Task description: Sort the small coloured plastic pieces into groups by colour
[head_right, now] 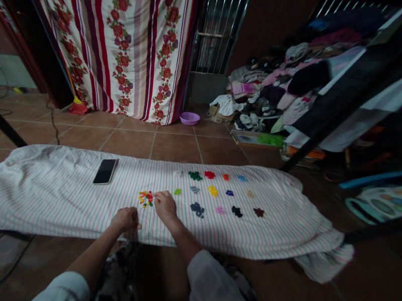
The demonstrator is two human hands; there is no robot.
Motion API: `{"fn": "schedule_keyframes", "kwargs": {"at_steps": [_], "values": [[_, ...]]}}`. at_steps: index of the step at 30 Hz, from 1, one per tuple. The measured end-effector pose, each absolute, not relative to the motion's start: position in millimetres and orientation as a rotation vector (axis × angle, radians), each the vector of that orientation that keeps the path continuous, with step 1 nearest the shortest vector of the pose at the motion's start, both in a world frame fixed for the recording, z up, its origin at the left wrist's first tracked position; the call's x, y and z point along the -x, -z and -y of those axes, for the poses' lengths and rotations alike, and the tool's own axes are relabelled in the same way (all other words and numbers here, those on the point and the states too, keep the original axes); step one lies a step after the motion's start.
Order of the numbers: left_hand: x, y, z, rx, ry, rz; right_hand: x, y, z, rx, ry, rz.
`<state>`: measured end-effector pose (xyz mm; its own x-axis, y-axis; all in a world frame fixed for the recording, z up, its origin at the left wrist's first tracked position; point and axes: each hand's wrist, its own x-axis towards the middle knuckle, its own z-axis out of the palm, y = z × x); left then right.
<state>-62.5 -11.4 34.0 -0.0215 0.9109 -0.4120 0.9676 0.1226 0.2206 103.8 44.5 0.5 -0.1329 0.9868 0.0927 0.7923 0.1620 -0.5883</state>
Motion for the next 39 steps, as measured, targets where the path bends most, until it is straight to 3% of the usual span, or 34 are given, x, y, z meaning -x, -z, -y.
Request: {"fn": "schedule_keyframes", "kwargs": {"at_steps": [14,39], "values": [[62,-39,12,-1.811,0.16,-1.942,-73,-23,-68,1.769,-0.49,2.333],[60,-42,13,-1.805,0.159,-1.947,-68,-31,-67,1.828,-0.565,2.26]]}}
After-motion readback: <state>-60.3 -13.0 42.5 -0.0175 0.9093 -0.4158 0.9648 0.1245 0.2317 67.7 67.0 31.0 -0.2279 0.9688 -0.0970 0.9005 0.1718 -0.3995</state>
